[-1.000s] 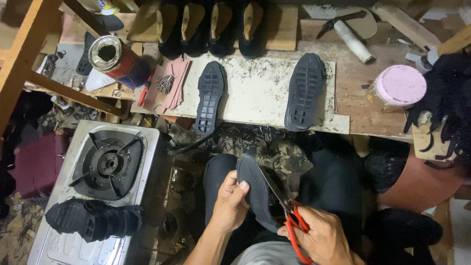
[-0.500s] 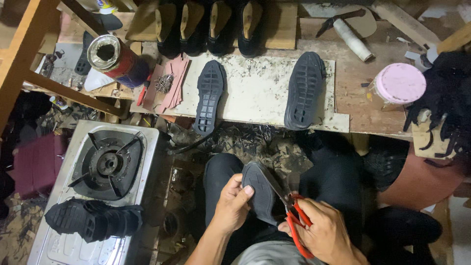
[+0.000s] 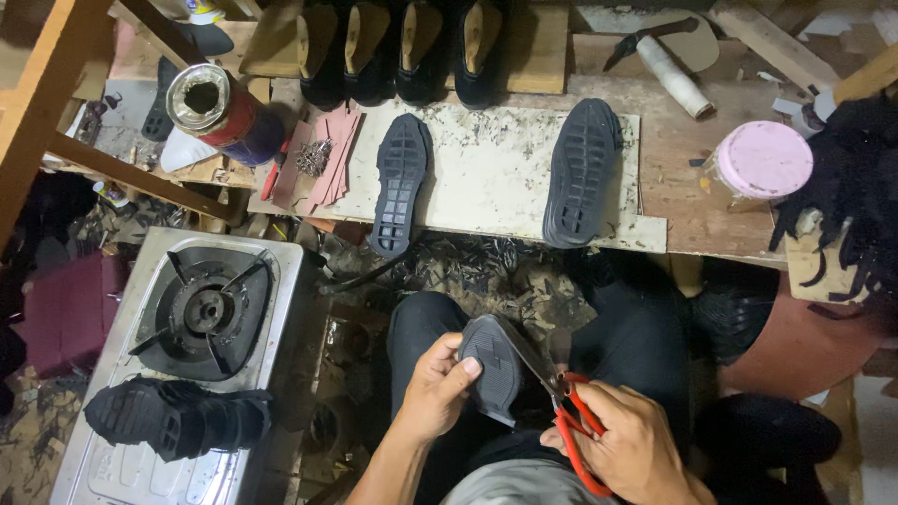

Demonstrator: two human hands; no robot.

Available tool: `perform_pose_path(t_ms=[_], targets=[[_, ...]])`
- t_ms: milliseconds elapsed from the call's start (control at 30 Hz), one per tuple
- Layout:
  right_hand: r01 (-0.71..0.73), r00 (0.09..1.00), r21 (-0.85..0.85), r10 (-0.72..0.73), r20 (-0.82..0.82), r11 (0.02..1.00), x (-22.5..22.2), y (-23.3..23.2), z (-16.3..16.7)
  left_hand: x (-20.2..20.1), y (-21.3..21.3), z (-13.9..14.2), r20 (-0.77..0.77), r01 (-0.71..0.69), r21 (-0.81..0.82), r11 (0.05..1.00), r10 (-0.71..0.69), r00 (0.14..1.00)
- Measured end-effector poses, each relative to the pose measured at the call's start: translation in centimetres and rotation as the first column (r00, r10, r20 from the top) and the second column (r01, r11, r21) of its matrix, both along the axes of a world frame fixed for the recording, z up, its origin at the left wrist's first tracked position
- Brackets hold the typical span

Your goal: The person sits on the floor of a shoe workshop and uses red-handled scissors to trim excess rubber from the edges of black shoe soles, working one sole at a time. Trimmed soles are placed on the workbench and later gathered into a stack.

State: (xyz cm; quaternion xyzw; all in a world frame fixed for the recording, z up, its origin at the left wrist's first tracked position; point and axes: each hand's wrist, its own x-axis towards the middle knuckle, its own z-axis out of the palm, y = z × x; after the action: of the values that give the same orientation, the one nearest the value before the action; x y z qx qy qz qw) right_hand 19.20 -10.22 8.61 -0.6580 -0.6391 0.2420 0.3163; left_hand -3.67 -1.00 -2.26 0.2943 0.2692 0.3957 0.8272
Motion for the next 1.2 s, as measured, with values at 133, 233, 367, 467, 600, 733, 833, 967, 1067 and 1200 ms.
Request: perform_pose_path(t_ms=[133,233,367,467,600,733,833,967,1067,1200], targets=[[-0.003,0.999,-0.096,-0.001,-0.038,0.995,0.3,-0.1,-0.1,-0.1,0.2,-0.3,-0.029,0.012,0.029,1.0,-0.011,1.0],[-0.047,0.999,-0.1,0.045,-0.017,0.994,1.2,-0.4,-0.1,-0.9,0.8,0.0,-0.105,0.059,0.108,0.992,-0.048,0.993],[-0.047,0.999,-0.163,0.047,-0.005,0.985,2.0,-0.5,0.6,-2.5,2.2,1.0,-0.254,0.172,0.182,0.968,-0.122,0.959],[-0.053,0.999,-0.161,0.054,-0.003,0.986,2.1,-0.3,1.4,-3.3,2.9,2.1,-0.351,0.253,0.237,0.938,-0.16,0.923],[-0.136,0.989,-0.071,0.139,0.041,0.988,2.2,0.0,2.1,-3.8,3.6,3.7,-0.41,0.349,0.254,0.902,-0.226,0.883],[-0.153,0.985,-0.192,0.165,0.05,0.969,2.8,-0.5,1.6,-4.2,4.5,5.6,-0.508,0.416,0.348,0.84,-0.204,0.837],[-0.175,0.973,-0.299,0.212,0.094,0.938,3.9,-1.3,0.8,-4.7,5.1,7.3,-0.511,0.465,0.41,0.785,-0.224,0.83],[-0.322,0.942,-0.285,0.337,0.005,0.903,5.7,-2.3,0.0,-5.5,6.0,9.3,-0.542,0.554,0.46,0.694,-0.275,0.794],[-0.376,0.923,-0.33,0.38,-0.054,0.866,6.3,-2.4,0.0,-5.6,6.3,10.1,-0.594,0.621,0.417,0.664,-0.318,0.739],[-0.271,0.957,-0.276,0.29,0.028,0.922,5.4,-2.2,0.6,-5.6,6.3,10.5,-0.589,0.644,0.391,0.658,-0.359,0.724]])
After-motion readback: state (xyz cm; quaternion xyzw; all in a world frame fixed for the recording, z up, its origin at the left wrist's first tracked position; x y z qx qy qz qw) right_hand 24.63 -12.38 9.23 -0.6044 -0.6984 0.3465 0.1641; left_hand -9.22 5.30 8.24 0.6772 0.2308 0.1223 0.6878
